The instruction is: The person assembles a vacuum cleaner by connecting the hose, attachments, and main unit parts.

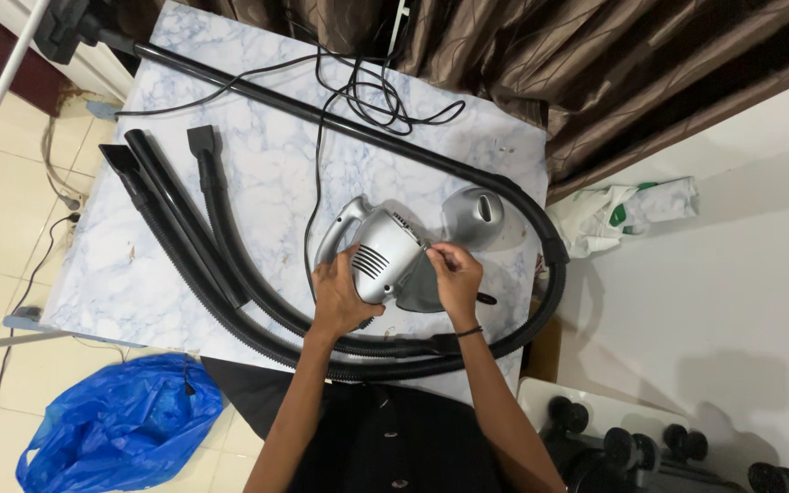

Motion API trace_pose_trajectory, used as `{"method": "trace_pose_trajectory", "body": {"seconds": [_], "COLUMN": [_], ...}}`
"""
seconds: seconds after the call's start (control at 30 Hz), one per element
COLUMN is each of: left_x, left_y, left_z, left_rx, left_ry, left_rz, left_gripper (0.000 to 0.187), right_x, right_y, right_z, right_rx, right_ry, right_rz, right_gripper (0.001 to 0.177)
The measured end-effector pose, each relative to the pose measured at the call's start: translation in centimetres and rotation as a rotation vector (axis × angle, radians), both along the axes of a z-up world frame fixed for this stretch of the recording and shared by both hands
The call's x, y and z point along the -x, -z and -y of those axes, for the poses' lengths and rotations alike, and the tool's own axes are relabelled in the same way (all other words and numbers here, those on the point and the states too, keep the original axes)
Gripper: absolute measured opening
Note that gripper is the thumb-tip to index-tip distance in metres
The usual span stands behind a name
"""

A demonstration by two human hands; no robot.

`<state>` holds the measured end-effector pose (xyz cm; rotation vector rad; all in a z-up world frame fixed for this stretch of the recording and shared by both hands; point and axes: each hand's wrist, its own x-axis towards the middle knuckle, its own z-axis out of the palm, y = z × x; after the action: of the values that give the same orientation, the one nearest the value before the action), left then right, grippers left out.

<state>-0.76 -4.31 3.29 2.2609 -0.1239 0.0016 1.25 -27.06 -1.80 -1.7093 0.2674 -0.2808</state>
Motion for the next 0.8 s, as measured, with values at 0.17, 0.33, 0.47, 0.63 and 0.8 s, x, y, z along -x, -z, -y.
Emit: {"method": "trace_pose_trajectory", "body": {"seconds": [0.17, 0.33, 0.47, 0.63, 0.8], "left_x": [-0.2, -0.1, -0.2, -0.3, -0.3], "left_y": [-0.2, 0.1, 0.2, 0.2, 0.0], "left_z": [-0.1, 0.0, -0.1, -0.1, 0.0], "left_rx": [0.010, 0.013, 0.021, 0.022, 0.031], "left_ry": [0.002, 0.005, 0.000, 0.019, 0.006], "left_rz": [-0.009, 0.016, -0.001, 0.037, -0.009], "left_gripper": [0.110, 0.111, 0.109, 0.110, 0.108], "right_x": [0.0, 0.1, -0.4, -0.5, -0.2], "right_y": [3.4, 4.0, 1.7, 2.1, 4.5], "right_z": [1.5, 1.9, 0.9, 1.0, 2.3], "right_rx": [-0.061, -0.049, -0.050, -0.085, -0.063], "right_ry": [-0.069, -0.062, -0.062, -0.058, -0.098], "right_rz": [0.015, -0.057, -0.012, -0.039, -0.017], "right_gripper": [0.012, 0.011, 0.011, 0.012, 0.011]}}
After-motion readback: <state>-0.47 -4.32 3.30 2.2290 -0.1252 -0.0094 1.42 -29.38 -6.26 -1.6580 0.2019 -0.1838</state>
